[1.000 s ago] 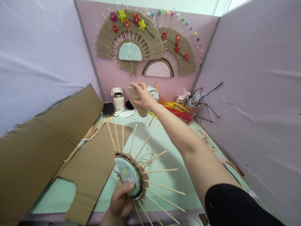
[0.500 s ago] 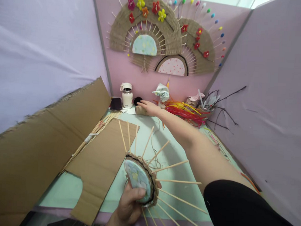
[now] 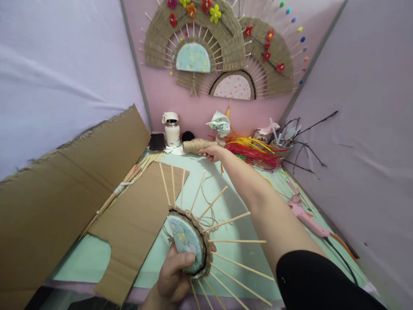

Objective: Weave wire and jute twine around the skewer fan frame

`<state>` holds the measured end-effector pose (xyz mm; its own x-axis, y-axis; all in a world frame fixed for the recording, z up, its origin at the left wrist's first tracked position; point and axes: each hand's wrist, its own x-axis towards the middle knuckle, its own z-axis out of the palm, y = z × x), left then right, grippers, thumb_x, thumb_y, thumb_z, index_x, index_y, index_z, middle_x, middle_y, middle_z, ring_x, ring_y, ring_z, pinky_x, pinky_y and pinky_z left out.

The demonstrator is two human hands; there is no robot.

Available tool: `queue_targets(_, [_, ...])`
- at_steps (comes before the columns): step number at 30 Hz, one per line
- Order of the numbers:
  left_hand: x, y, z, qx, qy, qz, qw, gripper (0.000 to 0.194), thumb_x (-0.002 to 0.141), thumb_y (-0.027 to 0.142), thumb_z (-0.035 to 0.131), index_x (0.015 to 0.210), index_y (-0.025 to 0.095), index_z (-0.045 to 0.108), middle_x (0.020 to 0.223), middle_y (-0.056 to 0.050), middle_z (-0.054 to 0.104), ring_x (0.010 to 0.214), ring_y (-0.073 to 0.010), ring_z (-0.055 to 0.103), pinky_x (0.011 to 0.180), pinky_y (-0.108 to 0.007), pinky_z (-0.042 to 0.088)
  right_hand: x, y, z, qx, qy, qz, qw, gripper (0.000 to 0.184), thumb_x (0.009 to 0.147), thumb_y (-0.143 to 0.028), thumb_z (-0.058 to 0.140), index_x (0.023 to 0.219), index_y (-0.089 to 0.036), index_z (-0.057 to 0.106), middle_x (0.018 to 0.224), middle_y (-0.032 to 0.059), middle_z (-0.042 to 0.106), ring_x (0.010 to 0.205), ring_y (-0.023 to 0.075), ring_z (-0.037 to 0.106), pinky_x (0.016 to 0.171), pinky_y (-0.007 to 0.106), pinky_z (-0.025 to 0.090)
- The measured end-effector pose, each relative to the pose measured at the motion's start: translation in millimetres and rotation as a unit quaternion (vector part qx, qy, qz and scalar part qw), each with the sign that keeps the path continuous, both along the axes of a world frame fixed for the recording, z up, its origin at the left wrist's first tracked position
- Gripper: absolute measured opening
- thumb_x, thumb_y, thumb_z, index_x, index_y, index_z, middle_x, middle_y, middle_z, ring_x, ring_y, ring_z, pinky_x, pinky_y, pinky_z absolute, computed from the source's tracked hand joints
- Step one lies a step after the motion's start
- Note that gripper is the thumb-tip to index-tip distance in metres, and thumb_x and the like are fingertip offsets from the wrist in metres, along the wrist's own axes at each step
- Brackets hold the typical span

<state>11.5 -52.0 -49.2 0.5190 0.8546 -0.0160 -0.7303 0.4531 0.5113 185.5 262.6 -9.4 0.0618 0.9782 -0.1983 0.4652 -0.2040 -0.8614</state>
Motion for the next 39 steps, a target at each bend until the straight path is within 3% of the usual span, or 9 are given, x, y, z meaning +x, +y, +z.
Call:
queue_targets(2, [-0.3, 0.1, -0.1, 0.002, 0.003, -0.003, 1.0, 0.033, 0.061, 0.02, 0.072, 0.094, 0.015, 0.07, 0.084, -0.009, 0.073, 0.073, -0.0181, 0.066, 0.061, -0.024, 0.048, -4.7, 4.4, 5.2, -0.01, 0.04, -0.014, 0.999, 0.021, 0.086, -0.031, 0.058, 0.074, -0.014, 0.057, 0.052, -0.0029, 0.051, 0.054, 0.0087, 0.049, 0.052, 0.022, 0.044])
queue_targets(6, [-0.9, 0.2, 0.0, 0.003, 0.006, 0.0, 1.0, 0.032, 0.061, 0.021, 0.071, 0.092, 0.014, 0.07, 0.084, -0.01, 0.073, 0.071, -0.0172, 0.065, 0.06, -0.023, 0.047, -13.2, 12.7, 23.5, 0.012, 0.112, -0.048, 0.993, 0.026, 0.09, -0.033, 0.051, 0.105, -0.012, 0.057, 0.095, 0.0062, 0.061, 0.079, 0.014, 0.06, 0.068, 0.031, 0.052])
queue_targets(8, [-0.8, 0.2, -0.1, 0.0, 0.006, 0.004, 1.0, 0.033, 0.061, 0.021, 0.071, 0.093, 0.013, 0.07, 0.084, -0.01, 0.073, 0.07, -0.0172, 0.065, 0.059, -0.023, 0.047, -16.9, 12.9, 35.7, 0.035, 0.143, -0.054, 0.988, 0.022, 0.09, -0.03, 0.05, 0.095, -0.011, 0.058, 0.079, 0.0036, 0.06, 0.062, 0.0098, 0.056, 0.054, 0.023, 0.048])
queue_targets(10, [-0.4, 0.2, -0.5, -0.001, 0.007, 0.004, 1.0, 0.033, 0.061, 0.021, 0.071, 0.093, 0.012, 0.069, 0.083, -0.011, 0.072, 0.069, -0.017, 0.064, 0.057, -0.023, 0.047, -20.6, 9.8, 49.2, 0.058, 0.17, -0.049, 0.983, 0.02, 0.088, -0.025, 0.048, 0.073, -0.014, 0.053, 0.049, -0.0045, 0.043, 0.04, 0.0056, 0.034, 0.036, 0.017, 0.03])
queue_targets(12, [0.0, 0.2, -0.7, -0.001, 0.007, 0.003, 1.0, 0.034, 0.061, 0.022, 0.071, 0.093, 0.012, 0.068, 0.083, -0.011, 0.072, 0.066, -0.0163, 0.063, 0.055, -0.023, 0.046, -24.1, 4.9, 63.5, 0.076, 0.192, -0.037, 0.978, 0.022, 0.085, -0.022, 0.047, 0.064, -0.018, 0.044, 0.04, -0.0089, 0.027, 0.035, 0.0053, 0.018, 0.032, 0.018, 0.016])
queue_targets(14, [0.3, 0.2, -0.5, -0.005, 0.009, 0.001, 1.0, 0.034, 0.061, 0.023, 0.071, 0.093, 0.012, 0.068, 0.083, -0.01, 0.072, 0.065, -0.0155, 0.062, 0.054, -0.023, 0.046, -26.8, 0.1, 77.8, 0.091, 0.21, -0.024, 0.973, 0.021, 0.084, -0.02, 0.046, 0.063, -0.019, 0.041, 0.04, -0.0097, 0.023, 0.035, 0.0054, 0.014, 0.032, 0.018, 0.012])
queue_targets(25, [1.0, 1.3, 3.2, -0.026, 0.018, 0.018, 0.999, 0.036, 0.058, 0.025, 0.074, 0.09, 0.011, 0.066, 0.081, -0.011, 0.071, 0.064, -0.0151, 0.062, 0.052, -0.022, 0.044, -22.0, -13.4, 146.3, 0.237, 0.293, -0.037, 0.926, 0.022, 0.089, -0.024, 0.043, 0.067, -0.019, 0.044, 0.047, -0.0087, 0.039, 0.033, 0.0036, 0.018, 0.033, 0.017, 0.013])
queue_targets(31, [1.0, 0.6, 2.9, -0.03, 0.022, 0.023, 0.999, 0.036, 0.057, 0.024, 0.073, 0.09, 0.01, 0.067, 0.081, -0.012, 0.071, 0.065, -0.0165, 0.063, 0.055, -0.023, 0.046, -19.1, -15.4, 175.2, 0.299, 0.312, -0.047, 0.901, 0.026, 0.093, -0.036, 0.041, 0.073, -0.019, 0.043, 0.057, -0.0075, 0.049, 0.035, 0.0016, 0.03, 0.033, 0.014, 0.019])
queue_targets(39, [-0.2, 1.2, 0.7, -0.061, 0.031, 0.032, 0.997, 0.037, 0.055, 0.022, 0.075, 0.088, 0.012, 0.065, 0.08, -0.009, 0.071, 0.064, -0.0155, 0.063, 0.054, -0.022, 0.046, -27.8, -31.5, 214.5, 0.386, 0.28, 0.023, 0.879, 0.029, 0.091, -0.047, 0.043, 0.076, -0.022, 0.045, 0.066, -0.0047, 0.055, 0.043, 0.0034, 0.044, 0.035, 0.013, 0.027])
